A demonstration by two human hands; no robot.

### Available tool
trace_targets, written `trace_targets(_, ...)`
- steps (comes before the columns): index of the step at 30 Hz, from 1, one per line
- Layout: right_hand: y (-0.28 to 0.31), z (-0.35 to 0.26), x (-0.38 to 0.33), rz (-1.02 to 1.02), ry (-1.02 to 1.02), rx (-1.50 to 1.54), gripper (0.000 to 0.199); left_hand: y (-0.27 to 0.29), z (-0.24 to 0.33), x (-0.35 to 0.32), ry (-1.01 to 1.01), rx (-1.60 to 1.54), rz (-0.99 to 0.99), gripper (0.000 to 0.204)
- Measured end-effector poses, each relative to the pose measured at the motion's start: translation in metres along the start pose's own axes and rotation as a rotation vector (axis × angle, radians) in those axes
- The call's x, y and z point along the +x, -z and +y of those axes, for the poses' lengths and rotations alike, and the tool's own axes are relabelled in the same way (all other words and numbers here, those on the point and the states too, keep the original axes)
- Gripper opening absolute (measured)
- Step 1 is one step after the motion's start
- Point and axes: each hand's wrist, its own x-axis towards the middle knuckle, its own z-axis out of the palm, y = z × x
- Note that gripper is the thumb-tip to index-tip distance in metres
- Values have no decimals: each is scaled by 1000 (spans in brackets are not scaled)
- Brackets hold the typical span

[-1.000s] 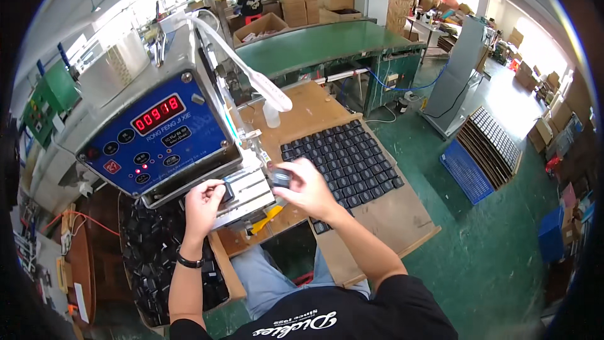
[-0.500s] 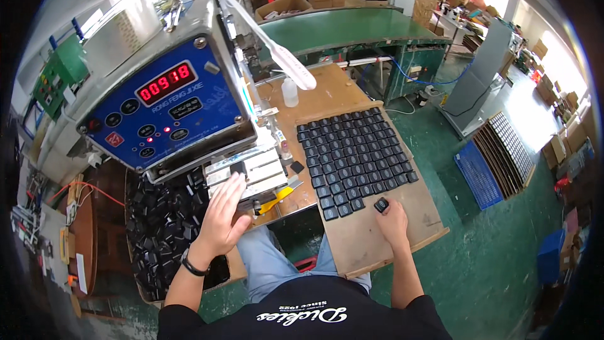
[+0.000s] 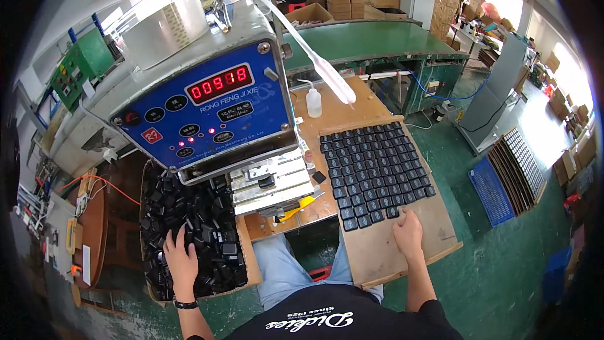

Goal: Assembling and testing electronic components using a specialized machine.

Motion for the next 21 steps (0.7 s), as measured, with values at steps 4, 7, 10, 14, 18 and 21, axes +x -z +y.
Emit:
trace_targets(4, 9, -4, -2, -14, -67, -6, 40, 5, 6, 17, -85, -112, 2, 33)
trace_targets(7, 15, -30, 2, 31, 31, 47, 39, 6, 21, 27, -113, -228, 111, 29)
trace_targets(10, 23, -82, 11, 29, 128, 399, 34, 9, 35, 33, -133, -332, 207, 24)
trace_targets(14, 20, -174, 22, -160, 422, 637, 35, 18, 51, 41, 134, -830, 27, 26)
trace_targets(18, -1, -259, 34, -325, 679, 688, 36, 31, 81, 51, 144, -1208, -22, 29)
trace_targets(21, -12, -298, 43, -363, 759, 548, 39, 43, 100, 58, 17, -1355, 17, 38)
